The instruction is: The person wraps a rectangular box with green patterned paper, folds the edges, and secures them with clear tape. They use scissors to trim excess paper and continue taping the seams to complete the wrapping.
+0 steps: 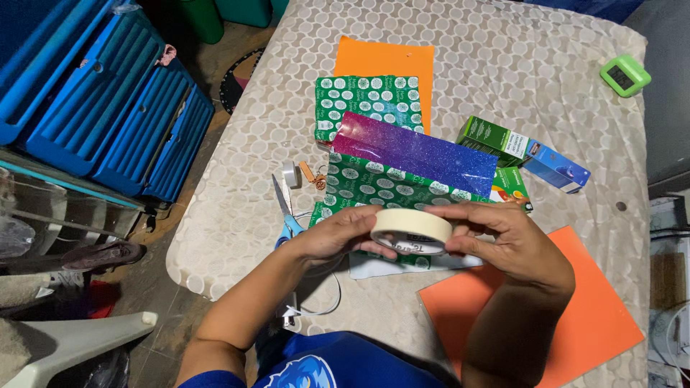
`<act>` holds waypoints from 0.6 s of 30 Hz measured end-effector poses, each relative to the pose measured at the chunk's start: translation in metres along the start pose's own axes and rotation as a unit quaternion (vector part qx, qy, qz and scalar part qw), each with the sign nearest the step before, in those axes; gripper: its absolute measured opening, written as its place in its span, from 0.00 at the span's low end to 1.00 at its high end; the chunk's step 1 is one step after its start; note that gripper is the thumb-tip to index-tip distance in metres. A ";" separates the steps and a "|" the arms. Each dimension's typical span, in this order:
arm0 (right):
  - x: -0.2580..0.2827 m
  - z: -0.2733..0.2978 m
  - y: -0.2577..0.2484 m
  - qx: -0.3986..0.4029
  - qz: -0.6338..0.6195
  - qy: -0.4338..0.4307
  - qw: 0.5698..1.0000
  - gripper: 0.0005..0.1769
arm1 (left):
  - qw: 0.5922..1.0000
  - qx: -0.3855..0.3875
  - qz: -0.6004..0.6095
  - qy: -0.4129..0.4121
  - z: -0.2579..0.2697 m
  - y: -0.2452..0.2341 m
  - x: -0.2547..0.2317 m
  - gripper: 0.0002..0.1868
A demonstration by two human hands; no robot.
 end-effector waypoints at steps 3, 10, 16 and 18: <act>0.005 -0.001 0.002 0.009 0.003 -0.030 1.000 0.34 | 0.996 0.002 0.084 0.000 -0.002 -0.001 -0.004 0.26; 0.013 -0.008 0.005 -0.012 0.082 -0.049 0.995 0.30 | 0.981 0.025 0.184 -0.046 -0.006 -0.001 -0.002 0.30; 0.004 -0.007 0.003 0.003 0.044 -0.030 0.999 0.23 | 0.997 0.000 0.074 0.006 -0.005 -0.002 -0.004 0.25; -0.003 -0.006 0.001 -0.006 0.032 0.029 0.999 0.20 | 0.999 -0.039 0.022 0.009 -0.007 -0.002 -0.004 0.24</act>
Point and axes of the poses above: each hand's wrist, its own z-axis away from the middle knuckle, its own y-axis out of the palm, x = y × z, the point moved 3 cm from there along -z, towards the middle knuckle, and after that the axes turned 7 degrees about y, right-handed, at the moved point
